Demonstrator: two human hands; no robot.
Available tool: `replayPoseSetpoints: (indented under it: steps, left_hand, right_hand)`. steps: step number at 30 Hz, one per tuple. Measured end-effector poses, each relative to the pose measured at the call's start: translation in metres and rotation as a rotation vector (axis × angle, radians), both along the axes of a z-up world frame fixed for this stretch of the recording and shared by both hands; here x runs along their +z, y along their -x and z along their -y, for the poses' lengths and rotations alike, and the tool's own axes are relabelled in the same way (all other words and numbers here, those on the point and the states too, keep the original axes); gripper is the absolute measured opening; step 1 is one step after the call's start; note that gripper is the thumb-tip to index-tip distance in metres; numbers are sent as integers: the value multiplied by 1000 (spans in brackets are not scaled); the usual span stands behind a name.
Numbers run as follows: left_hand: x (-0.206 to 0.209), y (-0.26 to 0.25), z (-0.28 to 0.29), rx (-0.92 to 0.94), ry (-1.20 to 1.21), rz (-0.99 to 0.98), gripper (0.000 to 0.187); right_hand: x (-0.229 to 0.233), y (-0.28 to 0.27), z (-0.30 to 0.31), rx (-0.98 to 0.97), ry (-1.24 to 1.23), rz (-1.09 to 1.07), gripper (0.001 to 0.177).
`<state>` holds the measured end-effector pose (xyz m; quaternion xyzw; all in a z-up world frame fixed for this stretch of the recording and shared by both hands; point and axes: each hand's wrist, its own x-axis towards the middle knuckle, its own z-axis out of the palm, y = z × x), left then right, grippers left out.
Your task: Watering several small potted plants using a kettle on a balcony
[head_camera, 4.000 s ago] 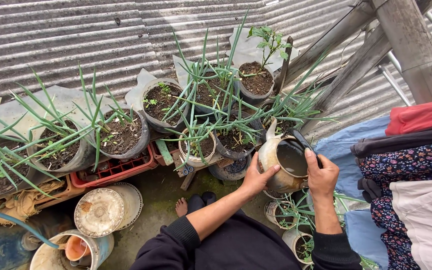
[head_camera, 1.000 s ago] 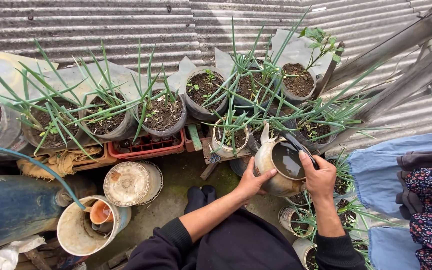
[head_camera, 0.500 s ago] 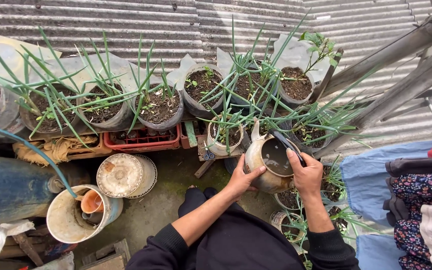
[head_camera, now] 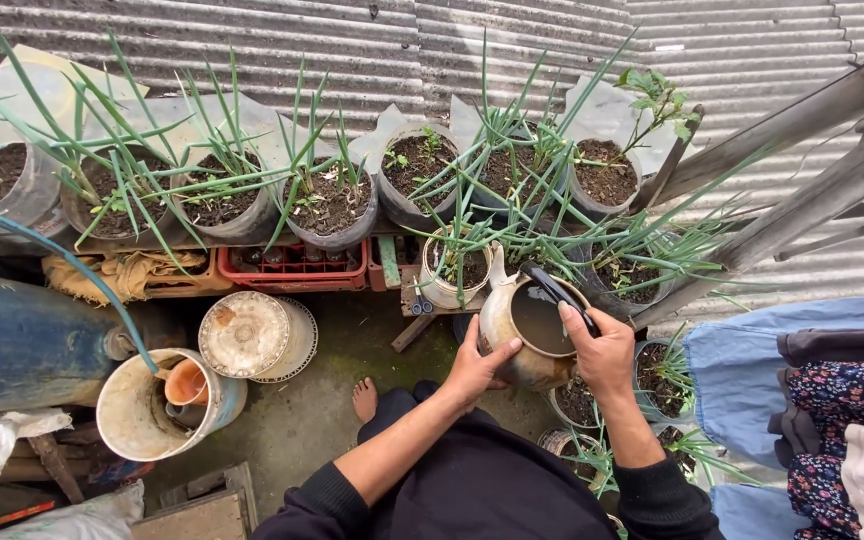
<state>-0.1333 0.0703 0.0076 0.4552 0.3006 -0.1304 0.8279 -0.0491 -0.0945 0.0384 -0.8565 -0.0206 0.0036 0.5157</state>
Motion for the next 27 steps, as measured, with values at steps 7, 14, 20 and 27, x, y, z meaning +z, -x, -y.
replayPoseSetpoints:
  steps: [7,14,20,27]
  left_hand:
    - [-1,5,-17,-50,-5,-9,119]
    - [-23,3,-16,-45,-5,-27,121]
    - [-24,2,-12,-87,17,-25,122]
    - [-40,-11,-1,-162,12,-22,125]
  right_hand:
    - [-22,1,-3,-12,38,-7,48]
    - [-3,9,-22,-38,9,-10,46]
    - [-4,13,-15,-79,17,-16,48]
    - [-21,4,10,-123,32,-20,48]
